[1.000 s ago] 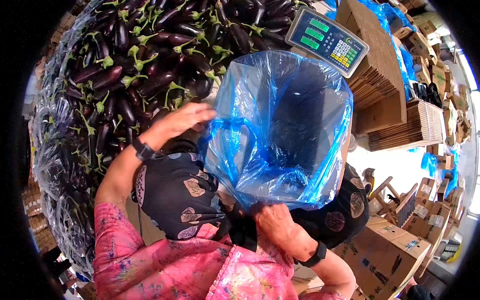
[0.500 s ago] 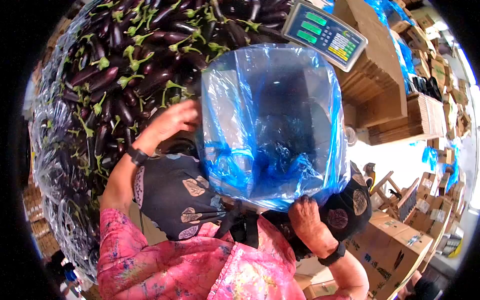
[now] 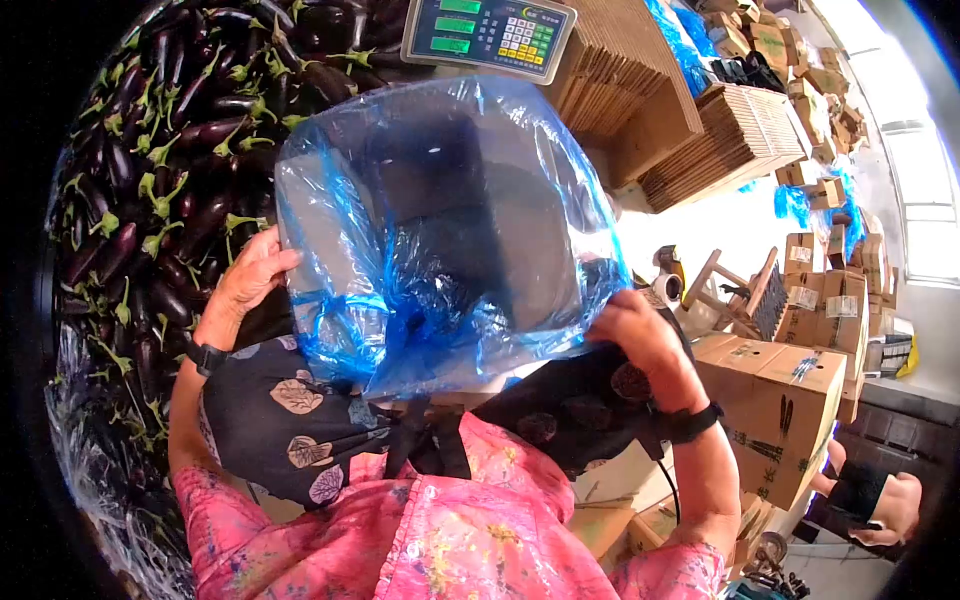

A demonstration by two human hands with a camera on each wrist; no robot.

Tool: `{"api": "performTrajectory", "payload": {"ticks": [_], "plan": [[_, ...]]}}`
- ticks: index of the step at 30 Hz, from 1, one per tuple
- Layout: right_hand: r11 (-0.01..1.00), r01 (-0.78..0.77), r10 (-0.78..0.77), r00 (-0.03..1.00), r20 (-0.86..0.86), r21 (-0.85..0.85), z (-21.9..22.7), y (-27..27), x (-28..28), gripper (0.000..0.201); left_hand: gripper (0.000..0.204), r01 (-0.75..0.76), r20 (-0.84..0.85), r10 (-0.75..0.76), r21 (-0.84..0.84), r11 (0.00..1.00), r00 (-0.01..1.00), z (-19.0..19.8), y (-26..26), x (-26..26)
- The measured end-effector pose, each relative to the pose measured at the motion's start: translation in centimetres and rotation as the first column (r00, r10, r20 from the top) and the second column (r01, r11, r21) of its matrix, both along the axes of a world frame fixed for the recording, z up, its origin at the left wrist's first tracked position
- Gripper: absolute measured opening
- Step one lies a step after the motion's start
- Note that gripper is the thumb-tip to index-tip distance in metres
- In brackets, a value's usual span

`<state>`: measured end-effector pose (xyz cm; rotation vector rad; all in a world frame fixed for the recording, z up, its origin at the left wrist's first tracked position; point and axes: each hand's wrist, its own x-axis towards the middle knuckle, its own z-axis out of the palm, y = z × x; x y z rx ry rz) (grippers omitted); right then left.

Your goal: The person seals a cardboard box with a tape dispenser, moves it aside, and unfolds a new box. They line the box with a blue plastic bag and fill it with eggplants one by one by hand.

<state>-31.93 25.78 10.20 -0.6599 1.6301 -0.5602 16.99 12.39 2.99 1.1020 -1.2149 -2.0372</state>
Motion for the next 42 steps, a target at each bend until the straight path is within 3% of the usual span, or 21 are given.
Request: {"api": "performTrajectory", "payload": {"ticks": [1, 4, 6, 7, 8, 9, 10, 13, 14, 18, 19, 22, 24, 25, 27, 28, 30, 32, 33, 35, 42], "plan": [[0.957, -0.238, 0.221, 0.969, -0.113, -0.166, -0.4, -0.5, -1.8, 0.021, 0.047, 0.024, -0.009, -0.024, -0.030, 0.999, 1.000, 0.0, -0.1, 0.0], [0.976, -0.089, 0.083, 0.996, -0.040, -0.197, -1.1, -2.0, -2.9, 0.027, 0.048, 0.100, 0.046, -0.098, -0.045, 0.994, 0.994, 0.3, -0.6, 0.0], [0.980, 0.177, -0.182, 0.981, 0.061, 0.088, -0.1, -4.3, -0.7, 0.035, 0.048, 0.140, 0.107, -0.139, -0.004, 0.990, 0.985, -0.5, -1.0, 0.2], [0.993, 0.089, -0.096, 0.992, 0.088, 0.077, -1.0, -4.7, -0.9, 0.040, 0.048, 0.142, 0.103, -0.143, 0.023, 0.990, 0.984, -0.6, -1.2, 0.1], [0.902, -0.267, 0.177, 0.946, -0.272, -0.341, -2.6, -4.8, -1.5, 0.039, 0.047, 0.133, 0.060, -0.132, -0.008, 0.991, 0.989, -0.5, -1.2, -0.3], [0.545, -0.650, 0.223, 0.721, -0.656, -0.529, -4.8, -4.8, -2.4, 0.039, 0.047, 0.123, 0.018, -0.123, -0.038, 0.992, 0.992, -0.3, -1.1, -1.0], [0.069, -0.909, 0.025, 0.413, -0.910, -0.411, -7.0, -4.9, -2.8, 0.038, 0.047, 0.114, -0.026, -0.116, -0.067, 0.991, 0.993, -0.4, -1.2, -1.1], [0.521, -0.853, 0.252, 0.120, -0.960, 0.030, -11.3, -7.0, -3.3, 0.040, 0.048, 0.159, -0.035, -0.159, 0.001, 0.987, 0.987, -1.9, -1.7, -0.3], [0.552, -0.817, 0.353, 0.048, -0.934, 0.167, -10.3, -7.3, -2.5, 0.035, 0.048, 0.160, -0.055, -0.158, 0.020, 0.987, 0.986, -1.9, -1.7, -0.4], [0.426, -0.762, 0.582, -0.181, -0.792, 0.487, -5.0, -7.1, 0.4, 0.023, 0.055, 0.292, -0.029, -0.291, 0.029, 0.956, 0.956, -2.1, -2.4, -0.6], [0.457, -0.757, 0.563, -0.160, -0.811, 0.467, -4.7, -7.4, 0.1, 0.019, 0.055, 0.287, -0.017, -0.287, 0.022, 0.958, 0.958, -2.3, -2.5, -0.8], [0.350, -0.678, 0.549, -0.410, -0.728, 0.646, -1.1, -9.3, 1.5, 0.012, 0.054, 0.286, 0.040, -0.287, 0.029, 0.958, 0.957, -2.9, -2.3, -0.8], [0.392, -0.710, 0.352, -0.471, -0.809, 0.584, 2.9, -10.1, 3.8, 0.011, 0.046, 0.216, -0.048, -0.217, -0.032, 0.976, 0.975, -2.4, -1.6, -1.4], [0.397, -0.708, 0.373, -0.458, -0.807, 0.585, 4.9, -10.8, 5.4, 0.012, 0.046, 0.207, -0.051, -0.208, -0.015, 0.978, 0.977, -2.7, -1.6, -1.4], [0.357, -0.866, 0.374, -0.212, -0.903, 0.351, 7.1, -10.8, 8.8, 0.016, 0.045, 0.200, -0.035, -0.199, 0.049, 0.978, 0.979, -2.5, -1.5, -1.6], [0.355, -0.896, 0.560, -0.024, -0.828, 0.266, 6.9, -10.7, 10.7, 0.033, 0.045, 0.211, -0.044, -0.210, 0.040, 0.977, 0.977, -2.7, -1.7, -1.8], [0.250, -0.920, 0.716, -0.034, -0.698, 0.302, 2.9, -10.7, 14.4, 0.081, 0.045, 0.214, -0.065, -0.212, 0.025, 0.977, 0.975, -3.5, -1.7, -1.9], [0.149, -0.955, 0.789, -0.042, -0.613, 0.257, -4.9, -10.2, 16.5, 0.097, 0.044, 0.203, -0.069, -0.200, 0.033, 0.979, 0.977, -3.2, -1.6, -2.0], [0.088, -0.959, 0.825, -0.081, -0.560, 0.269, -8.3, -10.1, 18.0, 0.083, 0.043, 0.186, -0.081, -0.182, 0.050, 0.981, 0.980, -3.1, -1.4, -2.1], [-0.176, -0.973, 0.788, -0.051, -0.614, -0.146, -18.5, -9.4, 20.1, 0.045, 0.042, 0.168, -0.118, -0.158, 0.081, 0.982, 0.980, -3.4, -1.2, -2.1], [0.261, -0.894, 0.539, -0.179, -0.823, 0.365, -18.9, -15.3, 13.2, 0.041, 0.044, 0.236, -0.142, -0.214, 0.166, 0.957, 0.966, -4.2, -0.9, -1.5]]}}
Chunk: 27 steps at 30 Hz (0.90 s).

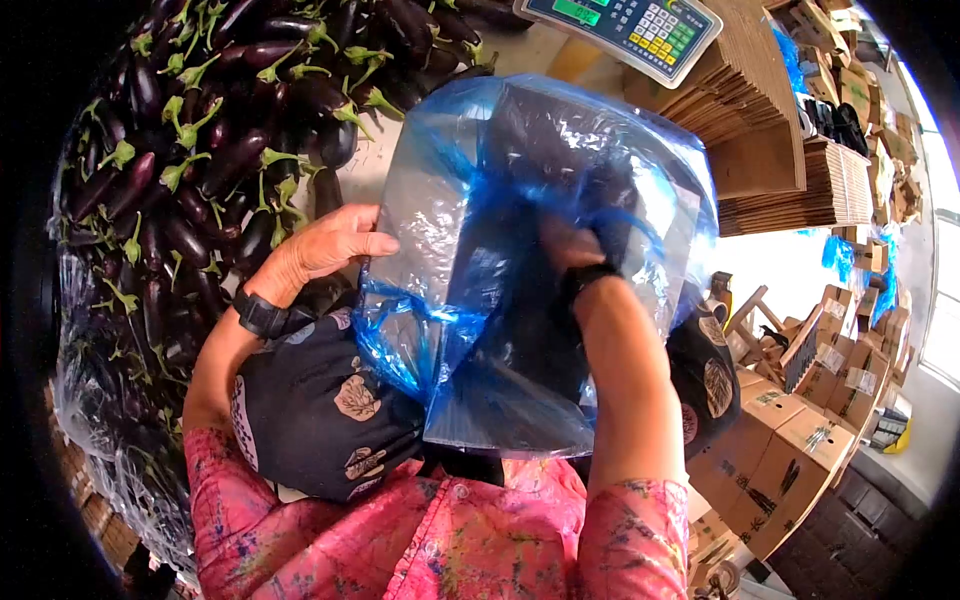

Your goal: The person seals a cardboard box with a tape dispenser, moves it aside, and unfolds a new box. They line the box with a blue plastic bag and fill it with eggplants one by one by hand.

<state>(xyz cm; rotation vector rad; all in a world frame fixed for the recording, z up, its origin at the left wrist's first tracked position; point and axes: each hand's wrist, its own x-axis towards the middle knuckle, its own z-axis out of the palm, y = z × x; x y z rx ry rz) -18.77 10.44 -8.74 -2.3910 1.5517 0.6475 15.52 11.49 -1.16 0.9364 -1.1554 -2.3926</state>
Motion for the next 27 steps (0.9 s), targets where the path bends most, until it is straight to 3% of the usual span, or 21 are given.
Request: {"api": "performTrajectory", "payload": {"ticks": [2, 4, 6, 7, 9, 10, 11, 12, 13, 14, 16, 19, 21, 23, 24, 25, 26, 27], "plan": [[0.997, 0.015, 0.001, 0.976, -0.218, 0.075, 3.2, -2.1, 1.5, 0.041, 0.043, -0.005, 0.025, 0.006, -0.048, 0.999, 1.000, -0.4, -0.2, -0.2], [0.974, -0.064, 0.119, 0.961, -0.251, 0.217, 4.5, -3.3, 2.5, 0.042, 0.042, -0.007, 0.005, 0.007, -0.043, 0.999, 1.000, -0.7, -0.5, -0.6], [0.902, -0.258, 0.294, 0.954, -0.054, 0.347, 4.0, -2.6, 1.5, 0.045, 0.041, -0.020, -0.044, 0.021, 0.026, 0.999, 0.999, -1.3, -0.2, -0.6], [0.925, -0.337, 0.298, 0.930, 0.214, 0.175, 1.5, -1.2, -0.7, 0.046, 0.043, -0.023, 0.009, 0.024, -0.028, 0.999, 1.000, -1.9, 0.0, -0.5], [0.843, -0.315, 0.244, 0.946, 0.211, 0.435, 6.2, -0.8, 2.5, 0.062, 0.046, -0.093, 0.129, 0.112, -0.145, 0.985, 0.985, -4.5, 0.7, -0.2], [0.803, -0.505, 0.370, 0.838, 0.401, 0.317, 4.3, -0.1, 1.5, 0.068, 0.047, -0.142, 0.175, 0.180, -0.211, 0.967, 0.968, -5.4, 1.1, -0.1], [0.763, -0.293, 0.078, 0.927, 0.367, 0.576, 8.5, -0.2, 4.6, 0.067, 0.046, -0.121, 0.101, 0.138, -0.160, 0.980, 0.985, -5.1, 0.9, 0.0], [0.656, -0.044, -0.213, 0.947, 0.240, 0.754, 12.7, -0.4, 7.9, 0.066, 0.047, -0.090, 0.011, 0.092, -0.115, 0.989, 0.996, -4.9, 0.8, 0.2], [0.781, -0.261, -0.045, 0.882, 0.469, 0.567, 8.4, 0.2, 6.6, 0.063, 0.042, -0.061, 0.077, 0.069, -0.107, 0.992, 0.995, -4.3, 0.7, 0.6], [0.844, -0.431, 0.144, 0.756, 0.639, 0.320, 2.2, 1.0, 4.3, 0.060, 0.038, -0.024, 0.137, 0.037, -0.096, 0.995, 0.990, -3.8, 1.0, 0.4], [0.947, -0.175, -0.017, 0.808, 0.588, 0.269, -5.1, 2.2, 3.6, 0.050, 0.039, -0.076, -0.014, 0.075, -0.072, 0.994, 0.997, -3.6, 1.7, 1.1], [0.959, -0.061, -0.039, 0.938, 0.343, 0.277, -6.0, 3.3, 3.6, 0.048, 0.037, -0.316, -0.033, 0.314, -0.091, 0.944, 0.949, -3.8, 4.9, 4.1], [0.957, -0.080, 0.007, 0.967, 0.255, 0.278, -5.2, 3.7, 3.8, 0.047, 0.029, -0.483, 0.067, 0.497, -0.156, 0.862, 0.865, -6.1, 9.0, 7.0], [0.953, -0.110, 0.057, 0.980, 0.190, 0.282, -4.1, 4.1, 3.8, 0.046, 0.025, -0.649, 0.273, 0.665, -0.160, 0.744, 0.695, -6.9, 13.2, 10.5], [0.952, -0.118, 0.076, 0.985, 0.155, 0.282, -3.9, 4.2, 3.9, 0.045, 0.026, -0.698, 0.371, 0.768, -0.333, 0.635, 0.522, -8.8, 14.9, 11.8], [0.952, -0.133, 0.100, 0.986, 0.131, 0.277, -3.1, 4.2, 3.8, 0.045, 0.030, -0.523, 0.462, 0.851, -0.676, 0.519, 0.248, -10.5, 16.3, 13.2], [0.950, -0.145, 0.124, 0.988, 0.094, 0.276, -2.5, 4.2, 3.7, 0.044, 0.033, -0.475, 0.499, 0.865, -0.750, 0.460, 0.050, -9.7, 16.5, 14.5], [0.948, -0.162, 0.152, 0.987, 0.057, 0.275, -1.6, 4.3, 3.7, 0.044, 0.038, -0.386, 0.455, 0.890, -0.826, 0.411, -0.028, -8.8, 16.3, 15.9]]}}
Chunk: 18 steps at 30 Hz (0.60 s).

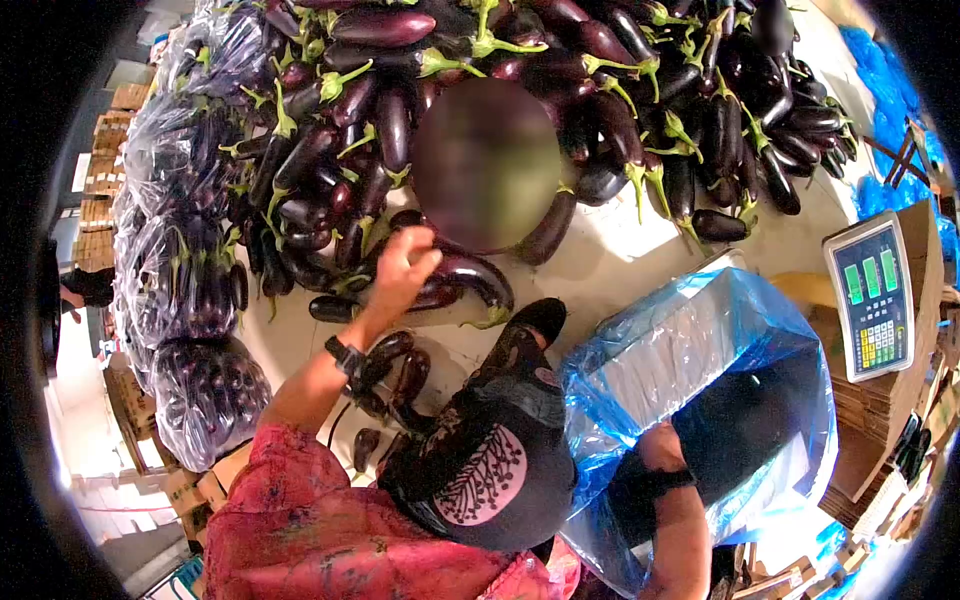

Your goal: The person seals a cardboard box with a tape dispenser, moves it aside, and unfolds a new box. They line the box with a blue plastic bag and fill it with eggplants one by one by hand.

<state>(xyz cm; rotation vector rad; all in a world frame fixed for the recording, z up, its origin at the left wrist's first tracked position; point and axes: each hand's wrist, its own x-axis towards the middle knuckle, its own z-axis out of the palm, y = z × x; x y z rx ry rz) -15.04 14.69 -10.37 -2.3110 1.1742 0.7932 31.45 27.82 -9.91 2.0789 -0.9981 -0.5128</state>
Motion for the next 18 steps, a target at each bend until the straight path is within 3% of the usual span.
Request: {"api": "performTrajectory", "payload": {"ticks": [1, 3, 6, 7, 9, 12, 15, 16, 17, 18], "plan": [[0.999, -0.031, 0.031, 0.999, -0.037, -0.014, 1.0, -0.2, 0.1, 0.043, 0.048, -0.042, -0.034, 0.042, 0.018, 0.999, 0.999, 0.9, -0.3, 0.9], [0.993, -0.105, 0.098, 0.988, -0.116, -0.049, 3.2, -1.0, 0.7, 0.042, 0.061, -0.043, 0.215, 0.019, 0.106, 0.993, 0.976, -0.6, -1.8, 3.4], [0.987, -0.130, 0.104, 0.966, -0.239, -0.096, 6.2, -3.3, 3.2, 0.041, 0.071, 0.087, 0.361, -0.117, 0.098, 0.991, 0.925, -3.0, -4.6, 5.0], [0.994, 0.095, -0.108, 0.926, -0.361, -0.053, 7.5, -4.1, 4.7, 0.041, 0.073, 0.074, 0.269, -0.117, 0.163, 0.984, 0.956, -3.7, -5.8, 4.9], [0.972, 0.019, -0.084, 0.959, -0.271, -0.235, 2.4, -4.9, 0.2, 0.035, 0.077, 0.046, 0.110, -0.069, 0.199, 0.979, 0.992, -4.7, -7.4, 4.9], [0.985, 0.040, -0.073, 0.978, -0.197, -0.166, -0.2, -4.5, 0.5, 0.032, 0.076, 0.086, 0.080, -0.099, 0.149, 0.985, 0.992, -4.4, -7.0, 5.5], [0.994, 0.062, -0.072, 0.990, -0.122, -0.087, -2.0, -3.6, 0.8, 0.029, 0.075, 0.111, -0.290, -0.076, 0.104, 0.988, 0.954, -1.7, -5.2, 5.6], [0.995, 0.075, -0.081, 0.991, -0.103, -0.066, -2.3, -3.3, 0.7, 0.028, 0.066, 0.029, -0.265, -0.007, 0.081, 0.996, 0.964, 0.5, -4.8, 4.6], [0.996, 0.081, -0.085, 0.993, -0.086, -0.048, -2.6, -3.2, 0.8, 0.027, 0.055, -0.140, -0.699, 0.102, 0.003, 0.990, 0.707, 1.3, -4.2, 4.3], [0.995, 0.090, -0.092, 0.993, -0.073, -0.035, -2.6, -3.2, 0.8, 0.026, 0.050, -0.172, -0.801, 0.058, -0.057, 0.983, 0.596, 2.3, -3.7, 3.7]]}}
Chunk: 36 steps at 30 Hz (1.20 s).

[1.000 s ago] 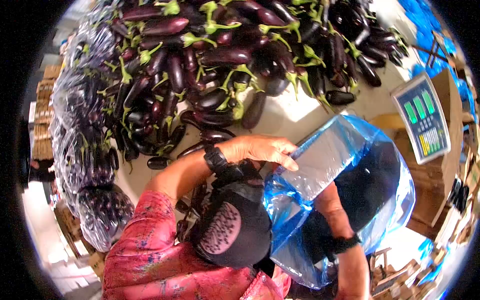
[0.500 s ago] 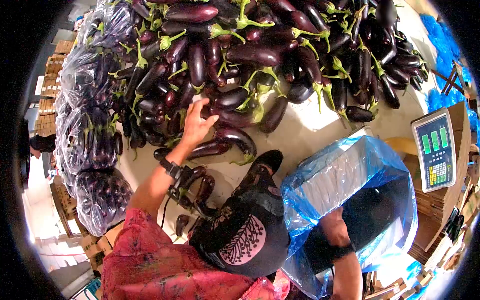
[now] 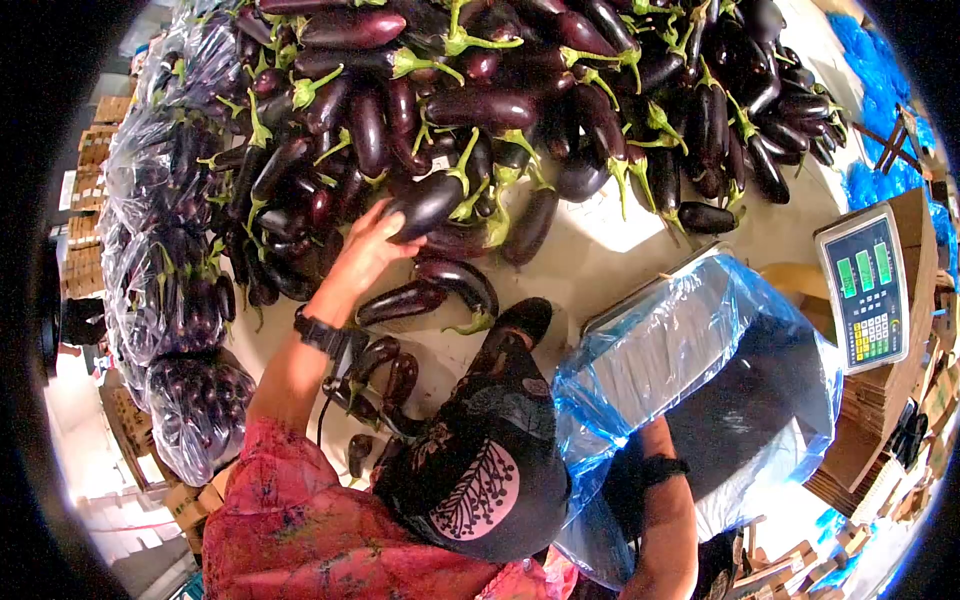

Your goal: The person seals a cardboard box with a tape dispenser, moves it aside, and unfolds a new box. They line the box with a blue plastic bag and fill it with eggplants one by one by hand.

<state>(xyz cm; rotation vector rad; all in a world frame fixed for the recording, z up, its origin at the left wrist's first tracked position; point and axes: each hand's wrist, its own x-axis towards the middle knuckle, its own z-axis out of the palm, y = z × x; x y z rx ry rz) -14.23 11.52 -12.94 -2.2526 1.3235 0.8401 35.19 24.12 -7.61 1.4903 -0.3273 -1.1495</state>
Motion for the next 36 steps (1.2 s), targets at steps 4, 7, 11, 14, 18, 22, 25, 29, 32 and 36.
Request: {"api": "performTrajectory", "payload": {"ticks": [4, 7, 11, 14, 18, 22, 25, 29, 32, 36], "plan": [[0.997, -0.005, 0.003, 1.000, 0.021, 0.077, 2.0, -0.1, -0.3, 0.023, 0.047, 0.001, -0.449, -0.103, -0.222, 0.975, 0.888, 4.2, 0.1, -2.2], [0.987, -0.043, 0.058, 0.994, -0.091, 0.156, 6.2, -1.1, 0.3, 0.021, 0.051, 0.131, -0.426, -0.207, -0.200, 0.971, 0.881, 6.4, -1.2, -3.7], [0.889, -0.347, 0.415, 0.886, 0.208, -0.298, 21.2, -2.0, 3.6, 0.014, 0.054, 0.370, -0.184, -0.421, -0.254, 0.893, 0.888, 10.2, -3.6, -6.2], [0.900, 0.091, 0.217, 0.754, 0.620, -0.426, 30.3, -0.7, 8.3, 0.044, 0.053, 0.616, 0.090, -0.621, -0.294, 0.731, 0.779, 13.2, -5.9, -8.9], [0.948, -0.160, 0.301, 0.735, 0.608, -0.276, 31.8, -0.6, 11.4, 0.083, 0.067, 0.895, 0.373, -0.819, -0.273, 0.352, 0.436, 17.1, -9.3, -13.8], [1.000, -0.020, 0.028, 0.736, 0.676, -0.020, 28.9, -0.7, 10.3, 0.087, 0.082, 0.780, 0.051, -0.867, -0.465, 0.419, 0.496, 15.3, -10.0, -15.8], [0.997, 0.059, -0.008, 0.699, 0.715, -0.046, 26.6, 0.1, 9.5, 0.083, 0.084, 0.805, 0.122, -0.848, -0.406, 0.432, 0.516, 13.5, -9.6, -16.4], [0.991, 0.091, -0.136, 0.654, 0.744, 0.101, 25.0, 0.4, 9.4, 0.086, 0.074, 0.857, 0.148, -0.870, -0.314, 0.409, 0.470, 13.3, -10.0, -16.3], [0.977, 0.128, -0.211, 0.648, 0.732, 0.168, 24.5, 0.6, 9.3, 0.082, 0.077, 0.900, 0.414, -0.806, -0.301, 0.316, 0.422, 12.7, -10.2, -16.8], [0.918, 0.298, -0.392, 0.581, 0.714, 0.262, 26.0, 0.8, 9.1, 0.075, 0.083, 0.761, -0.006, -0.847, -0.435, 0.481, 0.531, 12.0, -9.7, -17.3]]}}
